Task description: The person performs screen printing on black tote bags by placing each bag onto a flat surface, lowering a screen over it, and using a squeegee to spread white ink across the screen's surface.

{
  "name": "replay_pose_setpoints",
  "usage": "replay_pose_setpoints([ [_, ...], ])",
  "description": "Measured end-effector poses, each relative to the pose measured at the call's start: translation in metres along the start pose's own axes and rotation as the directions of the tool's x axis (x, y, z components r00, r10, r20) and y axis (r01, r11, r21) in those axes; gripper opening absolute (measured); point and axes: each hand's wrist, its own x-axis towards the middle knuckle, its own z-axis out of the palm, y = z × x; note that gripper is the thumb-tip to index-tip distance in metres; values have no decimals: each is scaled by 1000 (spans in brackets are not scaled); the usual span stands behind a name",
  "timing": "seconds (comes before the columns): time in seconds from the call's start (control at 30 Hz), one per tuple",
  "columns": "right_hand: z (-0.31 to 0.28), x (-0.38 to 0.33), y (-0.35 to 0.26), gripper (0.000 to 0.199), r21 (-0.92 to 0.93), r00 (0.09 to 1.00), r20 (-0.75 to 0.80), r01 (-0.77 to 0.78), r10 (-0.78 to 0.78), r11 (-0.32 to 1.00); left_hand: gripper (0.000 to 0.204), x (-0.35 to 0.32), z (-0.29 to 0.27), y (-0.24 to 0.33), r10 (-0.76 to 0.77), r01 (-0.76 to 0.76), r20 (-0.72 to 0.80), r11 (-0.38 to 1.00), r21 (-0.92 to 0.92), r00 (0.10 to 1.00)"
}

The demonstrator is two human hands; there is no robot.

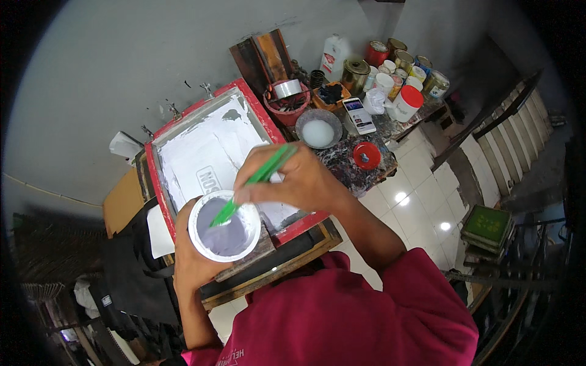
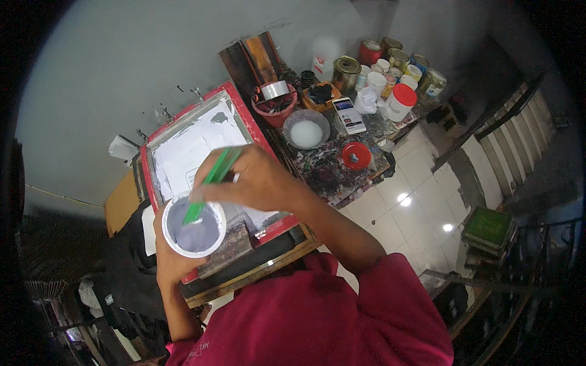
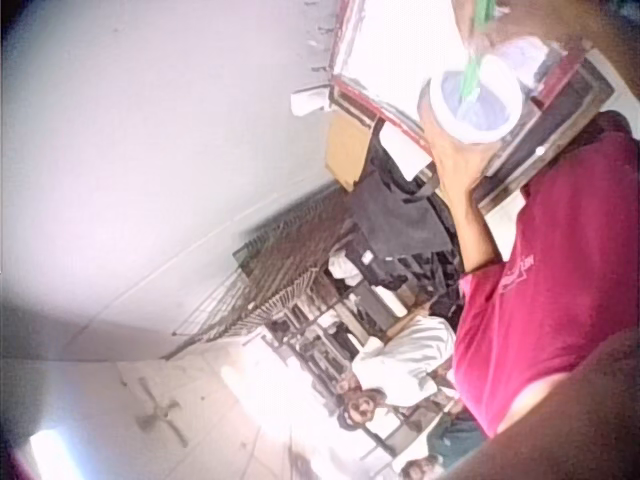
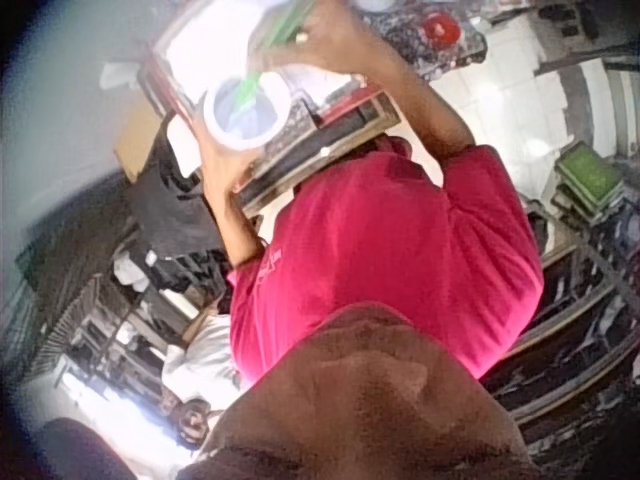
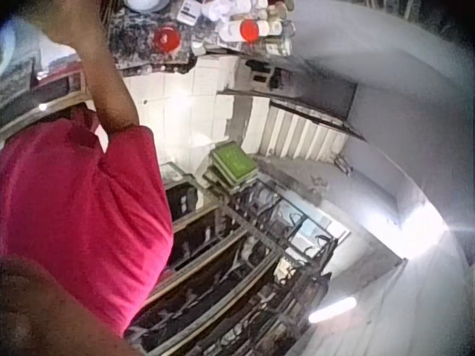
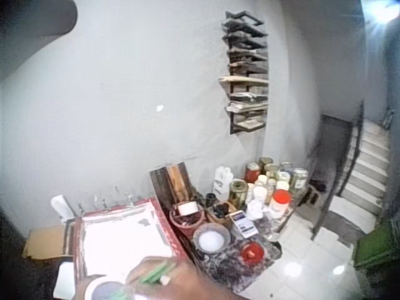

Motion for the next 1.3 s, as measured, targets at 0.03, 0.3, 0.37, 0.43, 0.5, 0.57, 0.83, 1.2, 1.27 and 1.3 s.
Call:
replay_pose_setpoints([
  [0.03, 8, 3, -3, 18, -38, 992, -41, 122, -124, 992, 121, -2, -2, -3, -10, 10, -12, 1000, 16, 1000],
  [0.3, 4, 9, -27, 23, -273, 838, 254, 540, -482, 796, 122, 3, -10, -44, 185, -162, -65, 953, 257, 981],
  [0.37, 5, 20, -29, 25, -400, 812, 409, 569, -416, 719, 115, 13, -17, -37, 261, -235, -44, 921, 309, 964],
  [0.43, 3, 33, -38, 21, -445, 809, 419, 579, -413, 682, 109, 24, -26, -32, 414, -374, -54, 863, 340, 908],
  [0.5, 4, 43, -46, 16, -438, 819, 386, 568, -424, 697, 108, 33, -33, -39, 523, -474, -76, 817, 329, 849],
  [0.57, 5, 47, -57, 14, -395, 851, 305, 522, -428, 756, 96, 39, -39, -39, 628, -557, -166, 762, 330, 760],
  [0.83, 31, 38, -54, 12, -350, 915, 153, 403, -373, 846, 87, 39, -61, -51, 757, -559, -264, 629, 540, 597],
  [1.2, 132, -6, 15, 18, 472, 909, -337, -64, 247, 879, 102, 31, -62, -80, 798, -514, -272, 566, 644, 539],
  [1.27, 148, -4, 29, 18, 612, 870, -379, -20, 315, 790, 106, 29, -60, -86, 782, -508, -286, 590, 627, 555],
  [1.3, 153, -2, 32, 17, 684, 845, -389, 0, 366, 729, 109, 29, -57, -89, 773, -507, -295, 603, 616, 562],
])
